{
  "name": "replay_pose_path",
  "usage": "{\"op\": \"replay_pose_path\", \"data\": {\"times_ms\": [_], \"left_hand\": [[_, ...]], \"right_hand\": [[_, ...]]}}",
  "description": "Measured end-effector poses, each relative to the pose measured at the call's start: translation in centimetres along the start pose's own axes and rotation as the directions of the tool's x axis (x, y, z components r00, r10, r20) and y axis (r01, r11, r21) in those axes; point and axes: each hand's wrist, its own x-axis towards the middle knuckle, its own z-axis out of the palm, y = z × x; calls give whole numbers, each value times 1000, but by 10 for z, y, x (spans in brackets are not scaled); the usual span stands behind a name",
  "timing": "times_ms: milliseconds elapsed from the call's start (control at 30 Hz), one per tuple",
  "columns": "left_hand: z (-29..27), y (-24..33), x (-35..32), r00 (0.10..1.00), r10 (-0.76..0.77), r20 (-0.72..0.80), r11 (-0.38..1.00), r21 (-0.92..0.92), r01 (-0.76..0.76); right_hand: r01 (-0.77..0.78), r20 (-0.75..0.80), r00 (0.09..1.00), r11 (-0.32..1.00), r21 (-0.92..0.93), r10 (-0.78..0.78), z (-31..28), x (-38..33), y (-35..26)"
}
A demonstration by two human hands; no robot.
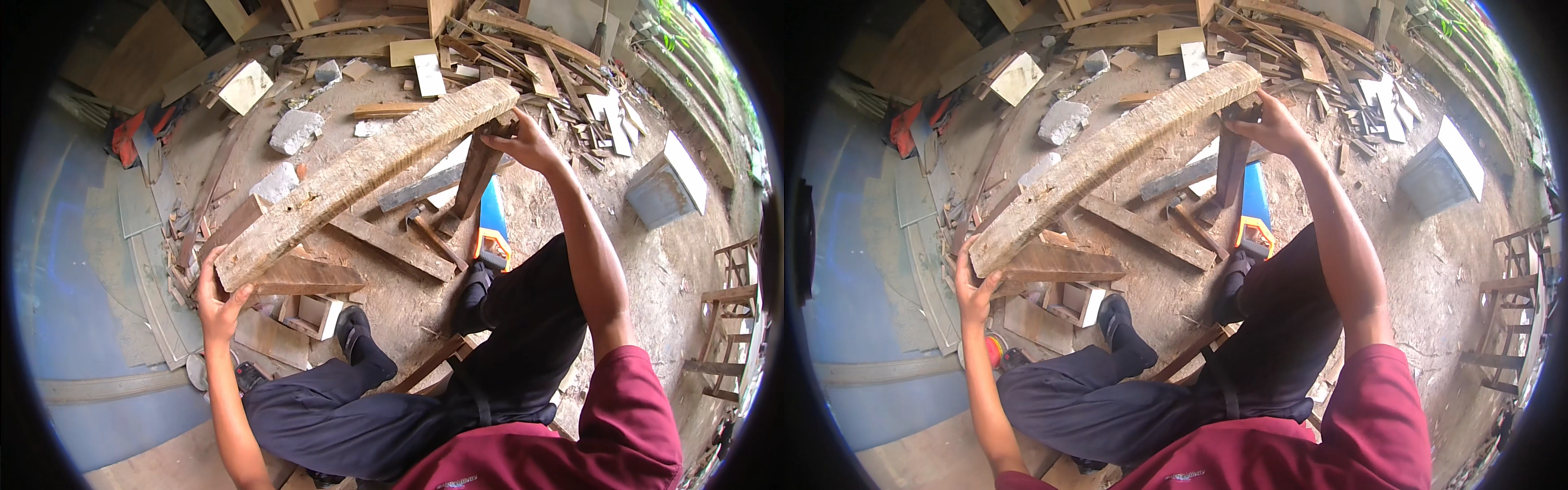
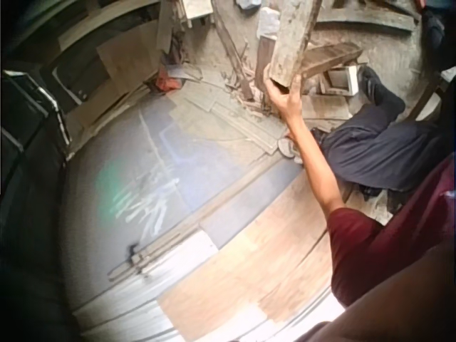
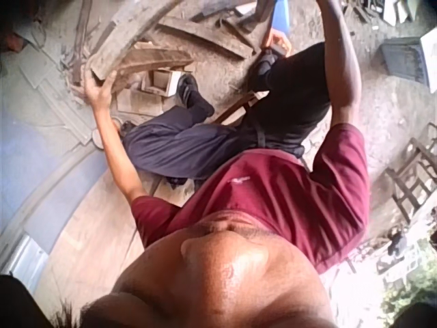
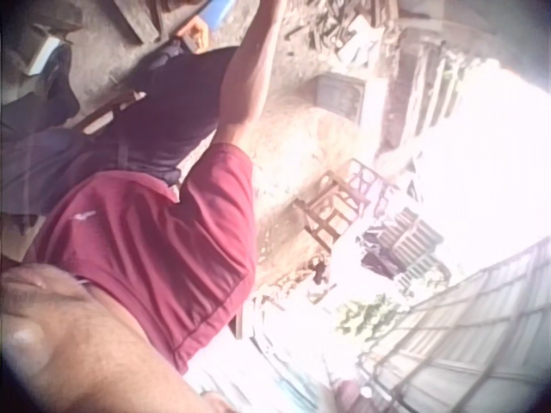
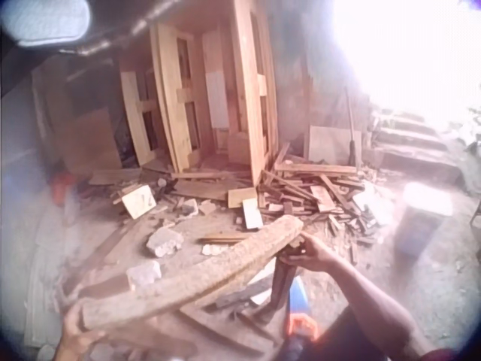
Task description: The person uses a hand saw to cut a piece of wood, then uses a hammer to drive nails into the wood to join it with another piece. The person assembles the pieces into a frame-like structure and places it on the floor.
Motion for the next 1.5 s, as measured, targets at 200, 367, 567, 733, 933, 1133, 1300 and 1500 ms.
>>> {"op": "replay_pose_path", "data": {"times_ms": [200, 367, 567, 733, 933, 1133, 1300, 1500], "left_hand": [[10, 5, 7, 999, 35, 7, 998, -54, -35], [13, 6, 9, 1000, 10, 6, 995, -103, -9], [24, 1, 7, 999, 45, 23, 996, -73, -44], [44, -15, 12, 977, 181, -116, 979, -74, -190], [59, -72, 22, 899, 60, -433, 965, -205, -163], [67, -60, 21, 884, -8, -468, 977, -190, -92], [73, -38, 26, 872, -31, -489, 960, -258, -110], [68, -42, 27, 844, -65, -532, 953, -284, -106]], "right_hand": [[-34, 11, 999, 999, -7, 34, -8, -1, -5], [81, -24, 997, 989, 125, -79, -11, -6, -19], [145, -109, 987, 959, 242, -121, -21, -3, -23], [109, -277, 961, 944, 312, -20, -4, 6, -30], [76, -418, 905, 940, 334, 75, 12, 15, -44], [-51, -470, 866, 965, 257, 171, 10, 14, -43], [-106, -400, 895, 966, 237, 197, 3, 17, -23], [-30, -327, 917, 859, 511, 227, 32, 8, -56]]}}
